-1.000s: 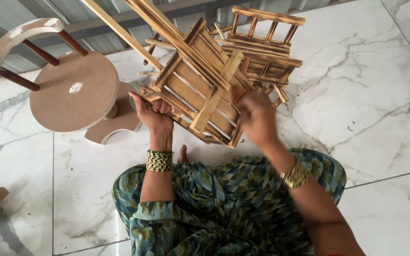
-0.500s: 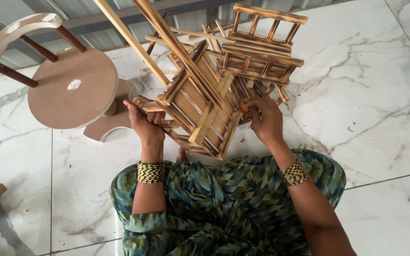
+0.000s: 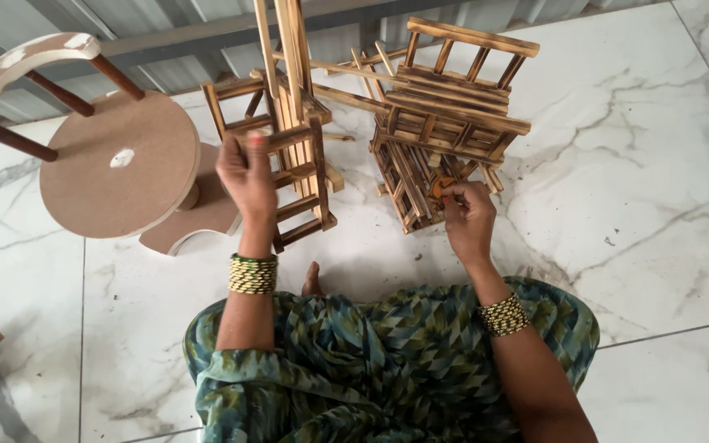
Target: The person sits on the floor assembling and finishing small wooden furniture pieces. They rub an orange stain or polish into the slats of a miniature wooden chair using a small pad held in the hand, reposition and turn the chair to reach different sides, then wipe the round top of a small wooden stool with the pad and by hand.
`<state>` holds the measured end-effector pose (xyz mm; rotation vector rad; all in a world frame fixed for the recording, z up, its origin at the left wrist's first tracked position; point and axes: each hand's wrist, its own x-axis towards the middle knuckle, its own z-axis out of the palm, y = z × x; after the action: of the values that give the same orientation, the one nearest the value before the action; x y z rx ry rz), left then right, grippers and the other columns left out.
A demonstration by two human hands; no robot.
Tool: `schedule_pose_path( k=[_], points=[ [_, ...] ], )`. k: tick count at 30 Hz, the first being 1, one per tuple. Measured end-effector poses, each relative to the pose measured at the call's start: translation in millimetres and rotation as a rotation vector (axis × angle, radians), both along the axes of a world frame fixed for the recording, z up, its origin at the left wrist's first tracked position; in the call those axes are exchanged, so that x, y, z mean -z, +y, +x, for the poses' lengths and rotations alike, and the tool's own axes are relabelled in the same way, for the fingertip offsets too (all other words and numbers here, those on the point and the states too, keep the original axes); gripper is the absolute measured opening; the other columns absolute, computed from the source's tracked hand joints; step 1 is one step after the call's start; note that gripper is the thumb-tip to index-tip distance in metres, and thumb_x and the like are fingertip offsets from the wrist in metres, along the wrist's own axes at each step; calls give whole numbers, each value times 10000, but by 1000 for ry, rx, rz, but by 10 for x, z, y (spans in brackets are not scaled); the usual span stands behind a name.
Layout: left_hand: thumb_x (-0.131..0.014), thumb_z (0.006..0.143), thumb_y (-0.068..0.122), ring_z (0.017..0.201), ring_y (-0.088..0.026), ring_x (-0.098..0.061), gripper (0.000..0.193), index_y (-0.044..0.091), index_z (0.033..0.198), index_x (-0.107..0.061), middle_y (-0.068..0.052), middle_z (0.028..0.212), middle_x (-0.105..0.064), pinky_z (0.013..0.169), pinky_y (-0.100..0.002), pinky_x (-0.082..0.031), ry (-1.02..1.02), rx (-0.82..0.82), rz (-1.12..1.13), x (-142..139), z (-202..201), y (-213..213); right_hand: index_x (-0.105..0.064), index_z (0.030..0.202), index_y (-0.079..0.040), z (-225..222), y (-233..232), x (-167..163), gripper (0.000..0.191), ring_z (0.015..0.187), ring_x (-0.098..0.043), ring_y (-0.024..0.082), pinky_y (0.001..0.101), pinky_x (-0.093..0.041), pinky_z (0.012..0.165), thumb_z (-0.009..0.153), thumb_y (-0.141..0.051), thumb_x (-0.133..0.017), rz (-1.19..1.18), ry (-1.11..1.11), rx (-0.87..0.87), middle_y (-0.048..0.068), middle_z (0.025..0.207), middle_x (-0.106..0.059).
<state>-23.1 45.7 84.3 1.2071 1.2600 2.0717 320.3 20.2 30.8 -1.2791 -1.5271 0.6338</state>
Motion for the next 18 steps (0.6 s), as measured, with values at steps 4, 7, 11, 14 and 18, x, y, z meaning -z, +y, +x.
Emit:
schedule_pose_path(
  k=[4, 7, 11, 14, 18],
  points=[
    [-800, 961, 214, 572, -92, -332, 338, 84, 814, -525, 42, 638, -433, 504, -285, -287, 283, -222, -145, 243, 329, 92, -657, 1005, 18, -6, 23, -4, 77, 813, -607, 85, 228, -495, 650, 955, 71, -632, -29, 103, 19, 49, 1037, -587],
    [-851, 887, 244, 527, -145, -390, 369, 85, 778, -537, -4, 593, -453, 496, -320, -372, 408, -359, -316, 412, 490, 218, -640, 1031, 20, 50, 66, 13, 87, 917, -609, 72, 216, -521, 732, 973, 80, -613, 59, 219, 5, 37, 1101, -557],
    [-834, 890, 312, 540, -244, -585, 316, 100, 849, -604, -45, 625, -602, 538, -398, -477, 588, -479, -329, 586, 439, 376, -637, 1055, 22, 147, 101, 67, 95, 901, -559, 63, 204, -467, 761, 991, 91, -623, 90, 284, 82, 33, 1108, -573],
    [-801, 903, 374, 515, -288, -638, 349, 96, 818, -608, -68, 604, -632, 513, -434, -491, 653, -397, -478, 682, 369, 451, -632, 1061, 14, 188, 100, 103, 92, 919, -557, 57, 198, -491, 828, 999, 82, -626, 77, 334, 58, 27, 1122, -562],
    [-795, 890, 325, 554, -344, -628, 285, 91, 891, -633, -84, 629, -629, 519, -461, -483, 789, -411, -348, 770, 343, 406, -622, 1058, 14, 185, 112, 124, 83, 883, -551, 58, 199, -470, 781, 1001, 74, -629, 102, 271, 70, 32, 1120, -562]
  ],
)
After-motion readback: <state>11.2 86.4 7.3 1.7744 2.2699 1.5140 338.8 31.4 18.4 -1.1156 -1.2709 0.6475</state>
